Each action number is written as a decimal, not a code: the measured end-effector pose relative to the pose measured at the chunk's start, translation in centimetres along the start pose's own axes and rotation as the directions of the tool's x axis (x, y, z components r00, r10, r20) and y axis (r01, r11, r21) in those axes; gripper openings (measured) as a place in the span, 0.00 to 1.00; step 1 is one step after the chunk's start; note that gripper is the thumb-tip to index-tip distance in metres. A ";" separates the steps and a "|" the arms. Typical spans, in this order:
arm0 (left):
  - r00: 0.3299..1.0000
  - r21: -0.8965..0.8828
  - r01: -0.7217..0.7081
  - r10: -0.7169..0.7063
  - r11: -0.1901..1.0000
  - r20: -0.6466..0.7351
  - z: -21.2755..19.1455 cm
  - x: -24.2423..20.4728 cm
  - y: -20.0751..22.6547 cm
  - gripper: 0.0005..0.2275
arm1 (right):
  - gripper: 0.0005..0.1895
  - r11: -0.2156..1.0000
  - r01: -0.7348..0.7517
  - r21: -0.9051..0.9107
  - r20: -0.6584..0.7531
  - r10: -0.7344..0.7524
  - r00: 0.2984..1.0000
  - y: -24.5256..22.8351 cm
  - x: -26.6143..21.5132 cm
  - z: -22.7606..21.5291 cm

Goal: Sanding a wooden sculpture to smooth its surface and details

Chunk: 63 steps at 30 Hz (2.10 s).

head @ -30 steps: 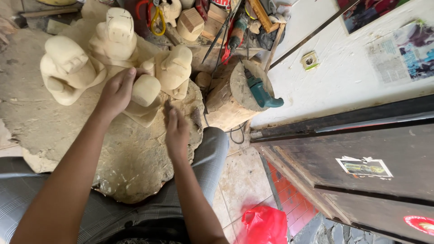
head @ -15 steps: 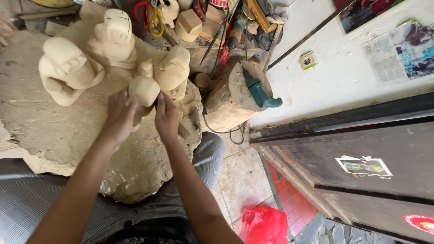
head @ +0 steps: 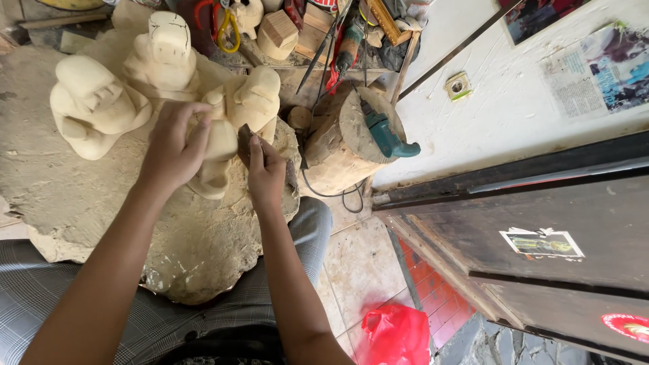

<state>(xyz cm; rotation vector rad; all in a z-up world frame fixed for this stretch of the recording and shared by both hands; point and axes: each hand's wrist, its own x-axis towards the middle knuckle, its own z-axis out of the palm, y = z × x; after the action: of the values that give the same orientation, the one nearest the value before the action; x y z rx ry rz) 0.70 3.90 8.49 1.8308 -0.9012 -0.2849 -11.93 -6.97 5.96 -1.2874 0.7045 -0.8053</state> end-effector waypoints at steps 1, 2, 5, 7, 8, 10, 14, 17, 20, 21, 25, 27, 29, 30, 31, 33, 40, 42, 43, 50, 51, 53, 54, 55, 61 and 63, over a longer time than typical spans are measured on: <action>1.000 -0.002 0.001 -0.001 1.000 -0.002 0.9 0.5 -0.8 0.16 | 0.18 1.000 0.000 -0.002 0.001 0.000 1.000 -0.6 -0.2 0.4; 0.996 -0.053 -0.084 0.082 0.995 -0.034 1.8 1.1 -1.6 0.14 | 0.16 1.000 0.023 -0.021 0.000 -0.023 1.000 -1.3 -0.4 0.8; 0.977 -0.174 -0.194 0.173 0.966 -0.126 4.3 1.4 -2.2 0.10 | 0.15 0.982 0.084 -0.170 0.007 -0.084 0.996 -3.6 -1.2 1.6; 0.967 -0.241 -0.219 0.177 0.946 -0.185 5.0 1.2 -1.8 0.07 | 0.15 0.948 0.119 -0.295 0.024 -0.117 0.993 -3.4 -1.6 2.1; 0.958 -0.259 -0.217 0.155 0.941 -0.241 5.0 0.9 -1.5 0.06 | 0.15 0.928 0.150 -0.340 0.022 -0.152 0.988 -2.3 -1.7 2.2; 0.944 -0.274 -0.220 0.134 0.936 -0.303 5.5 0.6 -2.0 0.07 | 0.16 0.905 0.186 -0.383 0.029 -0.190 0.981 -2.2 -2.3 2.9; 0.914 -0.257 -0.263 0.156 0.930 -0.374 5.9 0.5 -3.0 0.06 | 0.17 0.896 0.243 -0.370 0.026 -0.252 0.967 -5.3 -3.8 4.4; 0.903 -0.263 -0.297 0.181 0.918 -0.389 6.0 0.3 -3.0 0.07 | 0.19 0.897 0.223 -0.381 0.054 -0.219 0.974 -6.0 -3.9 4.8; 0.889 -0.238 -0.317 0.200 0.918 -0.412 5.7 0.0 -2.3 0.08 | 0.20 0.873 0.221 -0.435 0.108 -0.193 0.975 -5.2 -2.5 5.1; 0.887 -0.213 -0.308 0.199 0.927 -0.417 5.4 -0.2 -1.8 0.09 | 0.20 0.852 0.235 -0.467 0.134 -0.195 0.972 -4.8 -2.0 5.1; 0.867 -0.171 -0.307 0.201 0.936 -0.455 5.8 0.1 -2.4 0.08 | 0.19 0.856 0.220 -0.468 0.154 -0.166 0.974 -3.6 0.3 5.3; 0.854 -0.125 -0.289 0.197 0.949 -0.481 6.0 0.1 -2.2 0.07 | 0.18 0.863 0.160 -0.479 0.182 -0.081 0.980 -3.7 1.2 5.0; 0.849 -0.106 -0.282 0.196 0.954 -0.491 6.2 0.4 -2.1 0.07 | 0.19 0.860 0.152 -0.488 0.209 -0.054 0.976 -3.4 1.9 4.6; 0.844 -0.089 -0.272 0.193 0.958 -0.500 6.3 0.6 -2.0 0.08 | 0.19 0.856 0.141 -0.498 0.234 -0.024 0.972 -3.2 2.3 4.3; 0.844 -0.089 -0.273 0.194 0.958 -0.500 6.3 0.5 -2.0 0.08 | 0.19 0.856 0.142 -0.498 0.234 -0.025 0.972 -3.7 1.9 4.4; 0.846 -0.078 -0.258 0.186 0.963 -0.500 6.2 0.5 -1.9 0.10 | 0.20 0.861 0.141 -0.489 0.228 -0.030 0.973 -4.9 1.2 4.7; 0.844 0.013 -0.154 0.138 0.988 -0.518 7.8 0.6 -4.3 0.10 | 0.21 0.821 0.264 -0.505 0.178 -0.201 0.963 -6.3 -2.3 4.8; 0.841 0.012 -0.173 0.154 0.985 -0.519 7.5 0.4 -3.6 0.08 | 0.21 0.766 0.406 -0.498 0.211 -0.347 0.914 -5.4 -3.0 4.3; 0.842 0.011 -0.172 0.153 0.985 -0.518 7.6 0.5 -3.8 0.08 | 0.21 0.766 0.404 -0.500 0.210 -0.345 0.915 -5.1 -2.9 4.2; 0.847 -0.002 -0.176 0.151 0.984 -0.510 7.4 0.6 -3.4 0.09 | 0.20 0.778 0.434 -0.454 0.238 -0.363 0.901 -4.7 -0.9 4.3; 0.850 -0.011 -0.176 0.146 0.984 -0.507 7.3 0.6 -3.1 0.10 | 0.20 0.798 0.408 -0.444 0.248 -0.328 0.912 -4.8 -0.6 4.2; 0.850 -0.009 -0.175 0.146 0.985 -0.505 7.4 0.6 -3.4 0.10 | 0.19 0.794 0.419 -0.440 0.254 -0.337 0.906 -4.9 -0.6 4.1; 0.851 -0.008 -0.173 0.145 0.985 -0.505 7.4 0.7 -3.5 0.09 | 0.19 0.790 0.431 -0.436 0.262 -0.347 0.901 -5.0 -0.6 4.1; 0.849 -0.006 -0.175 0.148 0.985 -0.507 7.4 0.6 -3.5 0.09 | 0.19 0.790 0.434 -0.433 0.264 -0.349 0.899 -5.4 -1.0 4.1; 0.848 0.004 -0.163 0.142 0.987 -0.510 7.8 0.7 -4.1 0.07 | 0.20 0.784 0.402 -0.473 0.210 -0.343 0.916 -6.3 -2.9 4.2; 0.853 0.013 -0.162 0.147 0.987 -0.500 7.9 0.8 -4.4 0.08 | 0.20 0.820 0.352 -0.451 0.207 -0.287 0.935 -6.8 -2.5 4.4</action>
<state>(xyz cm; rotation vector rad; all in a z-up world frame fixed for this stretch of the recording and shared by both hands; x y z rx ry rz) -1.23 -1.34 1.28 1.6746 -0.6629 0.2736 -10.50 -3.15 13.35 -1.9378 0.6088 -0.8330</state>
